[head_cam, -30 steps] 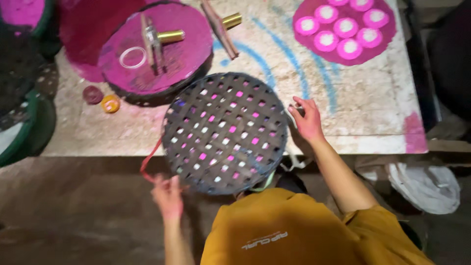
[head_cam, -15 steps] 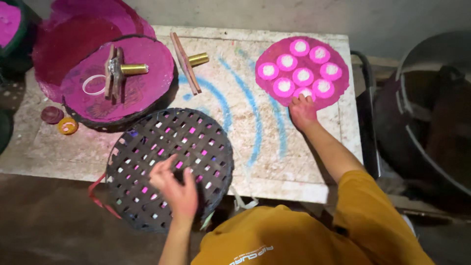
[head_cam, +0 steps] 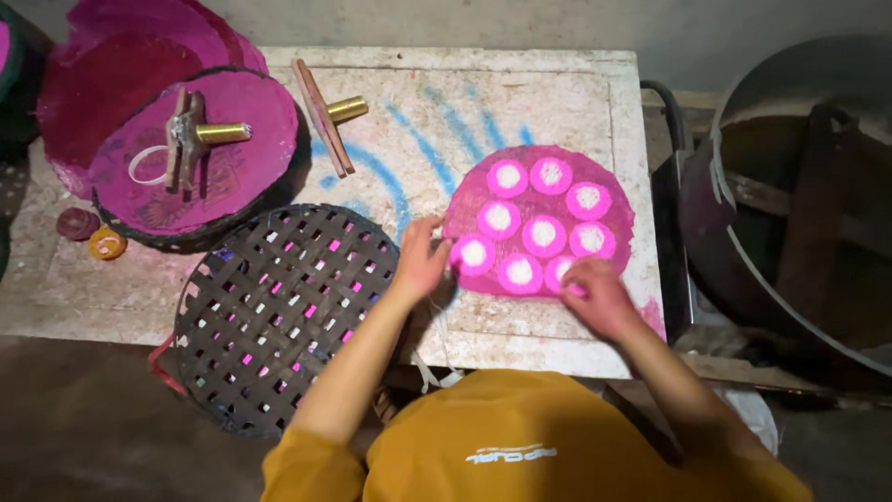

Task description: The person places pink and white circular items into a black plastic basket, then uses a metal ring and wooden mallet to press white paste into circular shapes on a pink glittery mat. The person repeats this process to create multiple white circles.

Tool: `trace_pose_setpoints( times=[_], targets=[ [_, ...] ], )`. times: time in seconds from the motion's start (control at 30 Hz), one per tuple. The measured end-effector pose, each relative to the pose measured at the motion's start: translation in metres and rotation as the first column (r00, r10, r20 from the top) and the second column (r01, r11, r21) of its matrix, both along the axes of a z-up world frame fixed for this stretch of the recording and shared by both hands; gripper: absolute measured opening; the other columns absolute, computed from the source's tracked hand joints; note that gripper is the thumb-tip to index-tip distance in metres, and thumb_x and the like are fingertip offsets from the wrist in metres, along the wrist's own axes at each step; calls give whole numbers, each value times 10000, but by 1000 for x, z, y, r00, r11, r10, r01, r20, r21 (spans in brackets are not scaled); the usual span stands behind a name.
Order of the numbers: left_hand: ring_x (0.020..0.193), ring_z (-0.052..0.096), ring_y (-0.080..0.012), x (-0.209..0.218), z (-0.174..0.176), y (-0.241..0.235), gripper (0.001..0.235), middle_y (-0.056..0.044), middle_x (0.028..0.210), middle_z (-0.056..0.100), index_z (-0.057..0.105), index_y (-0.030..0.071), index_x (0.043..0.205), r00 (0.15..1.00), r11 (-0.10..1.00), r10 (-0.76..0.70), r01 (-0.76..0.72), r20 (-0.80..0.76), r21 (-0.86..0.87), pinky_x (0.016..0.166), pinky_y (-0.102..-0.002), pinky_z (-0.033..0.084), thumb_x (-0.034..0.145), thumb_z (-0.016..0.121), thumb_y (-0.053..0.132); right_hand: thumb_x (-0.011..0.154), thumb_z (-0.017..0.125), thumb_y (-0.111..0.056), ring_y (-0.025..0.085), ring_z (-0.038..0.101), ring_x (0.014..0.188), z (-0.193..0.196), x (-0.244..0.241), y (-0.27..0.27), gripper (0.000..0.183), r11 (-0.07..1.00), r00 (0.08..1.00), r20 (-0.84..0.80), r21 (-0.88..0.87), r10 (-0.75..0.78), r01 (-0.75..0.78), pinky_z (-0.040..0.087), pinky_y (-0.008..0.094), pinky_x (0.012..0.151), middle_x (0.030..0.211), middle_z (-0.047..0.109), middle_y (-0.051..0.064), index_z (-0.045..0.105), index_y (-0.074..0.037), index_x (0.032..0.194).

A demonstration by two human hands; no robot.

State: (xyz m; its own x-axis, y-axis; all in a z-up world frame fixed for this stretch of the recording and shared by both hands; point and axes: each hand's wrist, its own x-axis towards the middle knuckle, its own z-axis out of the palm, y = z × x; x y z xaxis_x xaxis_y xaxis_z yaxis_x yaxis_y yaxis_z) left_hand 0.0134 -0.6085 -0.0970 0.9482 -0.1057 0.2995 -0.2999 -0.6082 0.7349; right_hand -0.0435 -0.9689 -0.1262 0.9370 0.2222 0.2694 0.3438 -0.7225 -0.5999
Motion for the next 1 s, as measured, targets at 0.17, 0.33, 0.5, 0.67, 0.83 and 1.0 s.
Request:
trace_pose_setpoints(
  times=[0.17, 0.33, 0.5, 0.67, 0.83, 1.0],
  targets=[
    [1195, 543, -471, 82, -91, -22, 538, -315, 1305, 523, 551, 33, 1333, 918, 954, 233, -152, -322, 257, 1046, -496, 456, 856, 689, 239, 903, 780, -183, 342, 602, 1043, -45, 8, -62, 363, 897, 904, -39, 114, -425, 427, 498, 419, 920, 1128, 635, 207, 682, -6, 1204],
    [1117, 605, -498, 112, -106, -43, 525, -351, 1263, 557, 521, -25, 1277, 813, 908, 410, -321, -413, 270, 933, -513, 517, 885, 682, 285, 927, 721, -207, 173, 653, 1027, -98, 20, -71, 477, 592, 807, -448, 551, -385, 589, 536, 336, 835, 1257, 653, 123, 573, -26, 1342],
    [931, 714, -425, 105, -80, -50, 269, -216, 940, 731, 635, 87, 1085, 915, 885, 346, -245, -207, 396, 830, -546, 551, 929, 616, 306, 922, 751, -167, 217, 669, 893, -115, 29, -68, 581, 674, 791, -334, 413, -513, 612, 536, 397, 839, 961, 734, 199, 480, 18, 1402],
    [821, 700, -454, 86, -37, -52, 263, -226, 841, 723, 594, 97, 1100, 959, 923, 255, -203, -124, 326, 716, -598, 528, 989, 567, 333, 1010, 712, -121, 276, 695, 866, -89, 43, -58, 175, 813, 818, 56, 174, -572, 556, 549, 432, 789, 961, 728, 224, 711, 28, 1103],
    [833, 693, -452, 58, 32, -17, 220, -218, 845, 726, 641, 116, 1032, 977, 975, 213, -211, -18, 76, 730, -572, 527, 943, 610, 314, 1056, 693, -92, 175, 629, 784, -2, 60, -26, 146, 884, 905, 150, 325, -398, 336, 517, 358, 741, 882, 694, 154, 679, 37, 989],
    [857, 711, -401, -1, 104, 104, 175, -207, 851, 722, 643, 93, 1016, 965, 970, 238, -241, 109, 21, 743, -505, 544, 947, 668, 251, 1121, 655, -84, 88, 537, 790, 70, 73, 60, 145, 899, 988, 109, 436, -107, 49, 457, 291, 748, 852, 614, 42, 654, 22, 1023]
  ],
)
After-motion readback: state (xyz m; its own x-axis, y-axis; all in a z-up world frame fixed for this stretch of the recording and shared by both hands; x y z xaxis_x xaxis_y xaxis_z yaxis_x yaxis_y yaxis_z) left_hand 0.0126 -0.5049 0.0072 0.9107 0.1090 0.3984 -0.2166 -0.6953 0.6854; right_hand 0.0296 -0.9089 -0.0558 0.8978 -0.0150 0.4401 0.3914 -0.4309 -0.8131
